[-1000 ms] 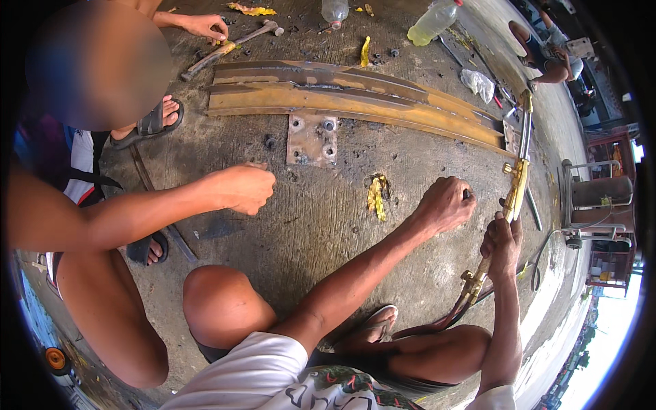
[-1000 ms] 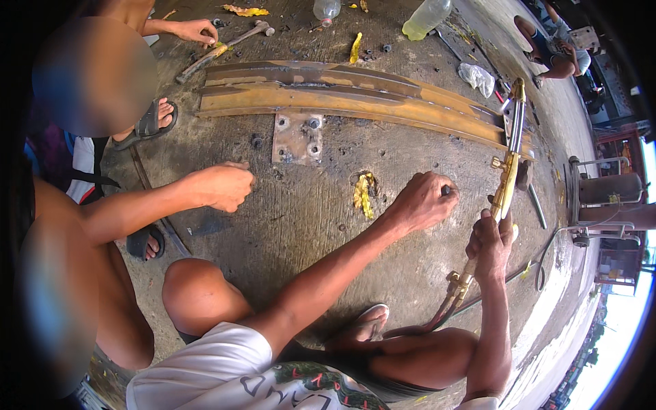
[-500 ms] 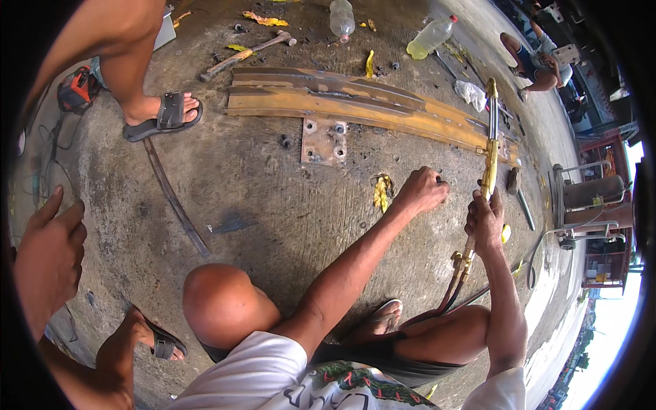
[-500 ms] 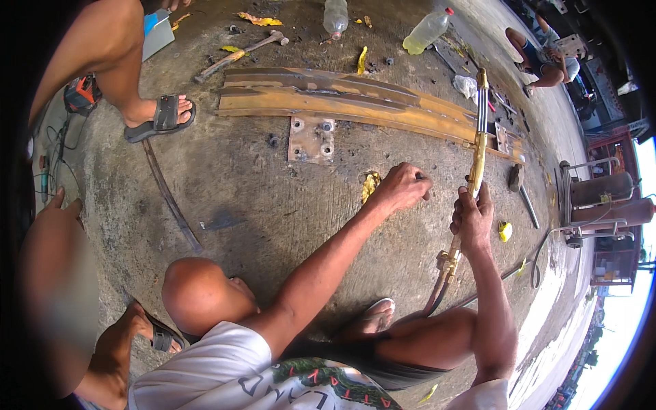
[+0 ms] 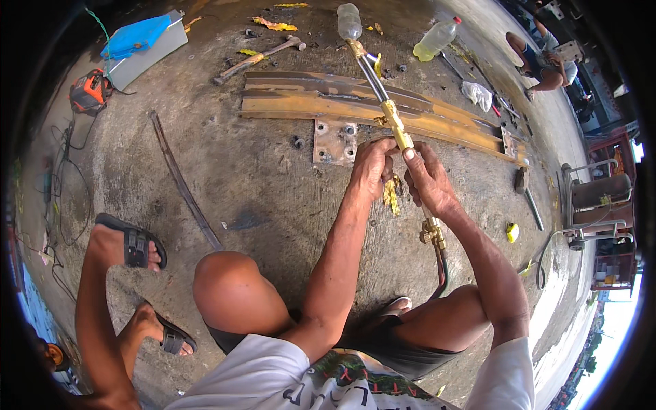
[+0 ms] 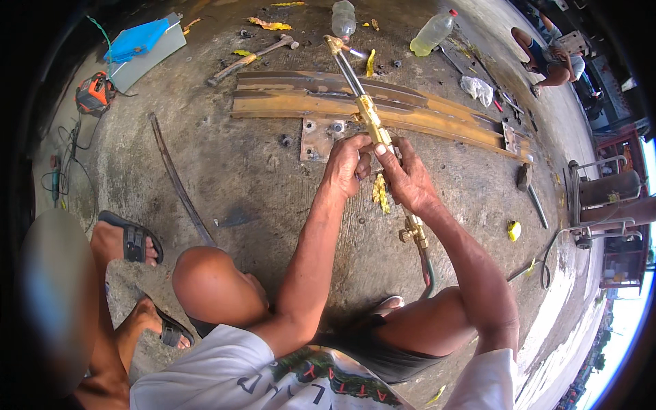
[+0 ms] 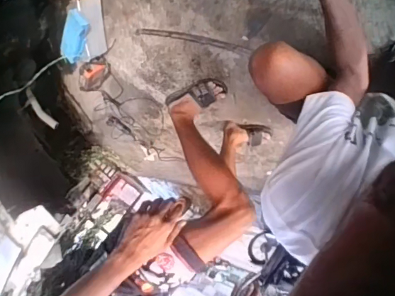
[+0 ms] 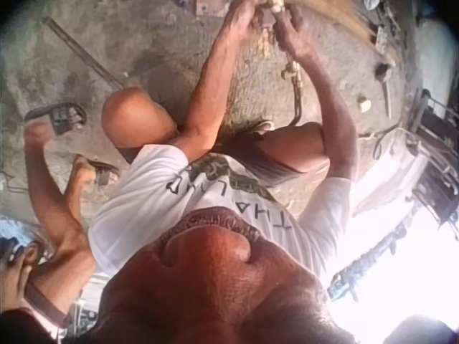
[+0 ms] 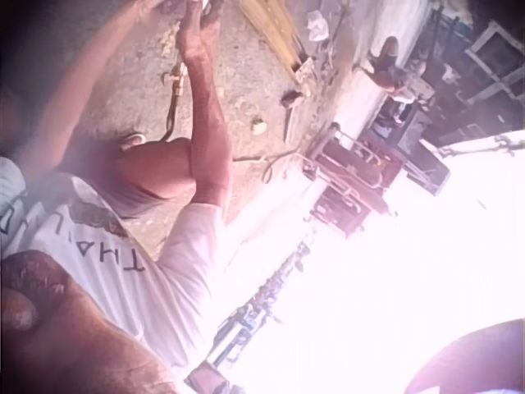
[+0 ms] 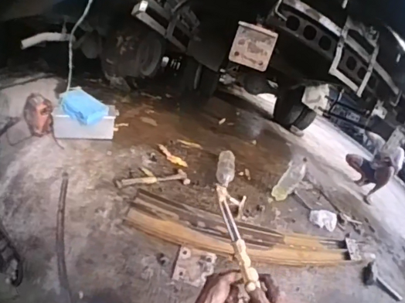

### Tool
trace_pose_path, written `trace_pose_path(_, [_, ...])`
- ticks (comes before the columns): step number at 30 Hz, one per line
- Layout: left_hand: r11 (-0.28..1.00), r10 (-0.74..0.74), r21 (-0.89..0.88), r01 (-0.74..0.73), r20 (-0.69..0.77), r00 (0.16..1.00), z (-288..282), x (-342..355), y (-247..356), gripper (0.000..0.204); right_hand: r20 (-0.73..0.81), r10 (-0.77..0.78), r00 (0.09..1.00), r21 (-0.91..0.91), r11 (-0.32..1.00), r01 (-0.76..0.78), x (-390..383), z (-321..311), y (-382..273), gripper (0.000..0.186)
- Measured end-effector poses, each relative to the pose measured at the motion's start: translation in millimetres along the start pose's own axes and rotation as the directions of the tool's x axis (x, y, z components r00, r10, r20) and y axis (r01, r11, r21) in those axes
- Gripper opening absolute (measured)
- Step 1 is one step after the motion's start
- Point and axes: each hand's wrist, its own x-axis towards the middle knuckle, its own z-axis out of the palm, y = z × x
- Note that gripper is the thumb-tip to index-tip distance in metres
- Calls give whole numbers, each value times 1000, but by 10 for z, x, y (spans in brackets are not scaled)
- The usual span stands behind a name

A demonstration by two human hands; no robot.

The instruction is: The person uses a cutting torch to cut a long metal beam on the ground. They repeatedly ignite the torch and move it along the beam to create a cut, while another person assists by holding the beam and using a hammer.

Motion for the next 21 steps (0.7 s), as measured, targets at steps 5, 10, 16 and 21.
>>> trace_pose_path(5, [993, 59, -107, -50, 77, 995, -646, -113, 245, 23, 117, -6, 993, -202, 979, 29, 253, 455, -145, 98])
trace_pose_path(10, [998, 63, -13, -62, 99, 993, -1064, -112, 309, 27, 180, -81, 980, -307, 942, 135, 353, 720, -206, 98])
trace_pose_path(16, [999, 41, -12, -40, 36, 999, -1431, -108, 280, 17, 224, -62, 973, -325, 936, 134, 458, 1002, -175, 98])
trace_pose_path(21, [1000, -20, 1, 19, 60, 998, -1551, -83, 291, 14, 226, 2, 974, -257, 965, 57, 494, 1111, -116, 83])
